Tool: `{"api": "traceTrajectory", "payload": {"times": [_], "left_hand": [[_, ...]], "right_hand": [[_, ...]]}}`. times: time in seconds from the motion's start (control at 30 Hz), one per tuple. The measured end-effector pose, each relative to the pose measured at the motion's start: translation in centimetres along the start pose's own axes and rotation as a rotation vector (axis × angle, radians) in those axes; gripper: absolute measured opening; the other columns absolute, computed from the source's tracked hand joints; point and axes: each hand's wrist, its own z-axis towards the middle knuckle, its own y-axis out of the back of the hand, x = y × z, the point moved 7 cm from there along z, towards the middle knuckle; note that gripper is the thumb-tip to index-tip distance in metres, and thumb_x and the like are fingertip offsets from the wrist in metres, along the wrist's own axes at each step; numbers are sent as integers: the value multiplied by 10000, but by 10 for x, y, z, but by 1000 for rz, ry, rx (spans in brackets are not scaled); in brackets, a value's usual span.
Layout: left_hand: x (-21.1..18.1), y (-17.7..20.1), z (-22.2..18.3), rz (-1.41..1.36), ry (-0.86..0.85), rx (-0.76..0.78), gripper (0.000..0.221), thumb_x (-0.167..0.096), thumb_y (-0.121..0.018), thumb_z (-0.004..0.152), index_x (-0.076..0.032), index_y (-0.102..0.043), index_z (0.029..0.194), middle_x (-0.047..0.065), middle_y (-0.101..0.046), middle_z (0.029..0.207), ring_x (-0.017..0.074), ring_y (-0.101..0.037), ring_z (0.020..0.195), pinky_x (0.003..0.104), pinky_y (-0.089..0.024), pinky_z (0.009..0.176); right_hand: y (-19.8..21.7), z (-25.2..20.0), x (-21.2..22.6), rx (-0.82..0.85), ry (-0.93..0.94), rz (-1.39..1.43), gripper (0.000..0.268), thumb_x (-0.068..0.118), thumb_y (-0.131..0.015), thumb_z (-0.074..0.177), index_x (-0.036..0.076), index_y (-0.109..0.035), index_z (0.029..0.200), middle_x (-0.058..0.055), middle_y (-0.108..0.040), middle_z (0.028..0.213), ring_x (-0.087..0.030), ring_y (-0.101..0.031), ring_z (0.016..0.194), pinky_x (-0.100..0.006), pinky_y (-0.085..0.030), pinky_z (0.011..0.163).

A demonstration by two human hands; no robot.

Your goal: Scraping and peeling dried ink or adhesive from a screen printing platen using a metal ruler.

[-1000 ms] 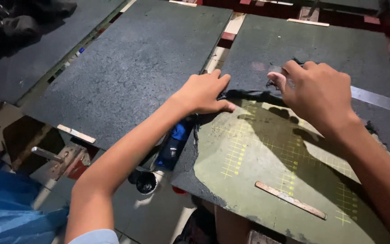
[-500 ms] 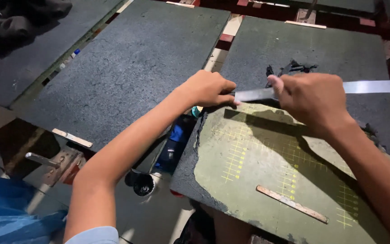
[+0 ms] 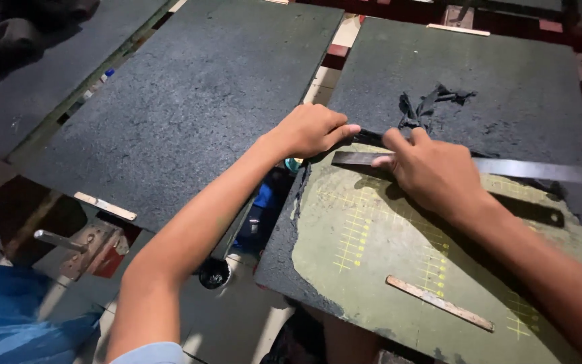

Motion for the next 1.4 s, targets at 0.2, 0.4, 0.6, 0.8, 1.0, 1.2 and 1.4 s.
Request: {"api": "traceTrajectory", "payload": {"times": [0.2,0.4,0.6,0.8,1.0,1.2,1.4], "left_hand": [[-23,22,-13,479,-284,-343,379,-564,-511,1030,-248,-612,846,19,-658,737,293,-709,633,449,-556,577],[-26,24,-10,553,-305,-402,376,-589,-572,994,-226,-586,1090,-20,-527,842,271,-667,668,411,-563,546],[-3,-21,1,274,-189,-262,415,-477,-437,1062,-126,-576,890,64,-591,714,360,-673,683,500,-555,563],[5,-18,1,46,-66,-231,415,-486,-460,1045,-141,-603,866,109,-658,723,412,-696,765,566,-557,671],[-2,-2,-4,-85,-23,-205,387,-495,-501,1026,-161,-629,879,89,-677,747,374,-704,809,525,-572,712],[2,-6,-1,-240,43,-65,470,-495,-383,1053,-143,-483,759,29,-618,688,244,-557,624,417,-356,570],[-6,1,-5,-275,40,7,678,-696,-94,948,-144,-435,756,31,-581,725,239,-536,664,421,-362,603]], "right_hand": [[-5,-9,15,-68,115,55,205,477,-531,1047,275,-532,1080,-17,-478,859,-311,-676,624,-442,-523,478],[-5,-8,17,-145,205,18,242,485,-624,975,248,-588,1003,-33,-514,817,-283,-653,635,-398,-506,470],[5,-8,21,-162,171,12,213,401,-601,1031,212,-591,935,-35,-480,760,-284,-625,606,-370,-470,439],[13,-7,24,-221,170,-53,202,395,-579,1052,229,-572,937,-38,-495,783,-263,-627,591,-393,-492,452],[28,-1,11,-46,91,14,227,414,-540,1078,246,-629,953,-55,-577,783,-261,-683,583,-397,-527,468],[29,8,1,367,-89,-4,439,583,-357,1079,231,-618,1049,-97,-607,796,-335,-603,516,-469,-496,463],[17,4,17,168,118,-26,346,534,-480,1060,195,-540,1035,-88,-543,779,-279,-622,569,-430,-487,389]]}}
